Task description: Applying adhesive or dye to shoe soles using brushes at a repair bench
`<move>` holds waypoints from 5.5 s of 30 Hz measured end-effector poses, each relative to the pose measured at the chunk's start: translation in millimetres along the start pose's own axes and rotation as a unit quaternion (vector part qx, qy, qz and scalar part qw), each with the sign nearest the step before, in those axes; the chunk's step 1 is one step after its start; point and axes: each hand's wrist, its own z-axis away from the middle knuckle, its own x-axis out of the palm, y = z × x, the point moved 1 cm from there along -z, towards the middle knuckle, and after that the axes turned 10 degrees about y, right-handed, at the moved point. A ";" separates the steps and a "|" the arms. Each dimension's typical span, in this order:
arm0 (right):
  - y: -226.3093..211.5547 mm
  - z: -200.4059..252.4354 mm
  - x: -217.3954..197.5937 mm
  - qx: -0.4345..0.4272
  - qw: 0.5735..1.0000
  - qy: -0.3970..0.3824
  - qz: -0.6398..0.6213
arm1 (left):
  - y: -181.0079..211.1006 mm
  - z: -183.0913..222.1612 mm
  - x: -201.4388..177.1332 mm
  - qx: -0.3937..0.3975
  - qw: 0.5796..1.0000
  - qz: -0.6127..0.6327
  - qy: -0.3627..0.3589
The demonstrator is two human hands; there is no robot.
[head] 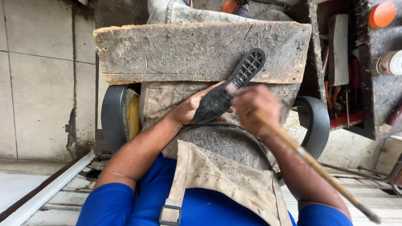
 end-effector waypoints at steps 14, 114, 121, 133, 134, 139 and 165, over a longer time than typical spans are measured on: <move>54.4 -29.6 -16.0 -0.007 0.994 0.065 -0.084 | 9.0 1.3 11.5 0.004 0.998 -0.061 0.008; 5.0 20.8 21.0 0.080 0.976 0.109 -0.173 | 6.9 7.9 -6.0 -0.014 0.990 0.134 0.048; 18.8 27.7 26.0 0.173 0.945 0.064 -0.272 | 12.1 9.8 6.8 -0.022 0.987 0.153 0.034; 19.0 0.5 26.0 0.228 0.901 0.223 -0.295 | 11.3 9.0 11.9 -0.018 0.991 0.131 0.028; 12.3 0.0 28.3 0.231 0.911 0.198 -0.278 | 14.2 8.4 15.8 -0.019 0.991 0.131 0.025; -17.8 0.5 38.7 0.260 0.903 0.110 -0.323 | -2.6 5.8 -11.7 -0.014 0.991 0.118 0.060; -58.7 -28.3 30.2 0.139 0.922 -0.044 -0.360 | 22.0 5.8 41.7 -0.006 0.986 0.122 0.112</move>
